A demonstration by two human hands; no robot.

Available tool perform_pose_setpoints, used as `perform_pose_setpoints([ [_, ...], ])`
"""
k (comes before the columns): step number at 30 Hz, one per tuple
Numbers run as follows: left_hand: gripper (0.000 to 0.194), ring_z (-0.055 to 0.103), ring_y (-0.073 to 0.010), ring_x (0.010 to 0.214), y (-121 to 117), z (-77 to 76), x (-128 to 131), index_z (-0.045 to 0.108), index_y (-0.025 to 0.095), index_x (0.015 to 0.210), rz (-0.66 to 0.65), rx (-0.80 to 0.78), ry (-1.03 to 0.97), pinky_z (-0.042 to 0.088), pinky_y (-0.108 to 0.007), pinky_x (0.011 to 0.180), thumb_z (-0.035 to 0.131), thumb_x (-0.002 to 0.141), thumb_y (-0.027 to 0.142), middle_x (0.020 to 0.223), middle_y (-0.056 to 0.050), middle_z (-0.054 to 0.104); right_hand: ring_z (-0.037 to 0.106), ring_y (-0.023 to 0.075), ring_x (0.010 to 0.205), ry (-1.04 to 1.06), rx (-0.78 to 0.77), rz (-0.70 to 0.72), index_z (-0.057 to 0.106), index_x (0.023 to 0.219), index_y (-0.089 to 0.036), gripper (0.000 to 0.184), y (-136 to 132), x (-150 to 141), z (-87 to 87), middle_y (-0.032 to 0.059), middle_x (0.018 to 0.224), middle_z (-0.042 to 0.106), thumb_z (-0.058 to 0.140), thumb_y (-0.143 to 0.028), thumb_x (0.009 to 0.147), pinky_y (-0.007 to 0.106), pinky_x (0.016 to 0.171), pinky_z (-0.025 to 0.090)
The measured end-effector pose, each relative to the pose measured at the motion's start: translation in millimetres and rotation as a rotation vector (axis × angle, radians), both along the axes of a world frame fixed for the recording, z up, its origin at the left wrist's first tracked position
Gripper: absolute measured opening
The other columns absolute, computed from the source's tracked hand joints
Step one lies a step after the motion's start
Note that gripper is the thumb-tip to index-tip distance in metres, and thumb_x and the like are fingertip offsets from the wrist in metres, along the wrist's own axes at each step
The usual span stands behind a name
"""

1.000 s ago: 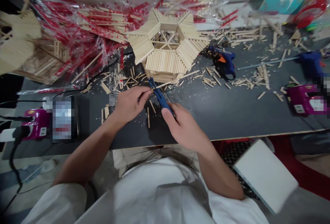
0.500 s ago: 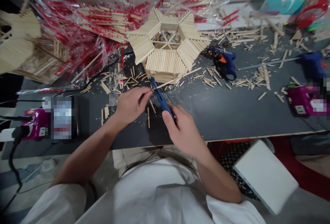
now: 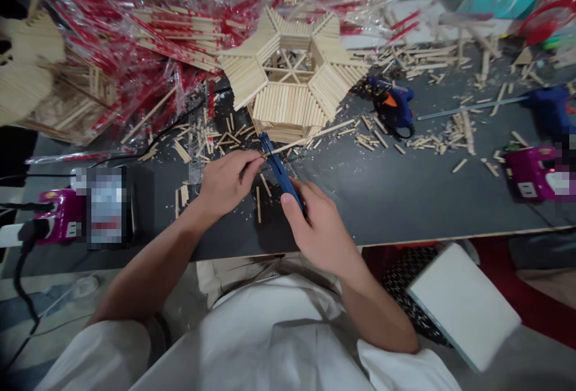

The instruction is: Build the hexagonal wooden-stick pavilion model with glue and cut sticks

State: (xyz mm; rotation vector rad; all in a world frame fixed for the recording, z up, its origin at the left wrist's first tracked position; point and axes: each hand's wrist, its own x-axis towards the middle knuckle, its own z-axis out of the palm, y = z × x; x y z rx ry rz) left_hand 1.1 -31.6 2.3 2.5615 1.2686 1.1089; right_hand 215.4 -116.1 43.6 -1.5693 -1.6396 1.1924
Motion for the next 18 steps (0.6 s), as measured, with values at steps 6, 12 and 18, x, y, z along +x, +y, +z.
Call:
perform_pose_setpoints([
  [6,0.025,0.077,-0.0154,0.087,0.8,-3.0,1.4,0.073,0.018,0.11,0.005,0.005,-0.004,0.056,-0.025,0.079,0.052,0.11,0.032,0.099,-0.007,0.082,0.068,0.0262,0.103,-0.017,0.03,0.0,0.068,0.132,-0.019,0.049,1.8,-2.6,0.5,0.0127,0.118,0.072,0.043,-0.056,0.111,0.036,0.088,0.05],
  [12,0.023,0.079,-0.0149,0.091,2.6,-7.0,1.5,0.073,0.016,0.109,-0.017,-0.021,-0.06,0.057,-0.023,0.082,0.054,0.109,0.03,0.099,-0.007,0.082,0.063,0.0218,0.075,-0.145,0.01,-0.025,0.063,0.09,-0.022,0.051,3.4,-7.7,-5.6,0.007,0.085,0.072,0.039,-0.062,0.109,0.032,0.069,0.04],
  [18,0.027,0.079,-0.0151,0.089,4.5,-7.3,0.7,0.073,0.016,0.108,-0.002,-0.083,-0.061,0.06,-0.025,0.083,0.052,0.11,0.033,0.096,-0.006,0.082,0.064,0.0235,0.074,-0.265,-0.011,-0.009,0.059,0.085,-0.022,0.059,6.8,-9.3,-7.7,0.0105,0.086,0.072,0.03,-0.068,0.108,0.032,0.069,0.037],
])
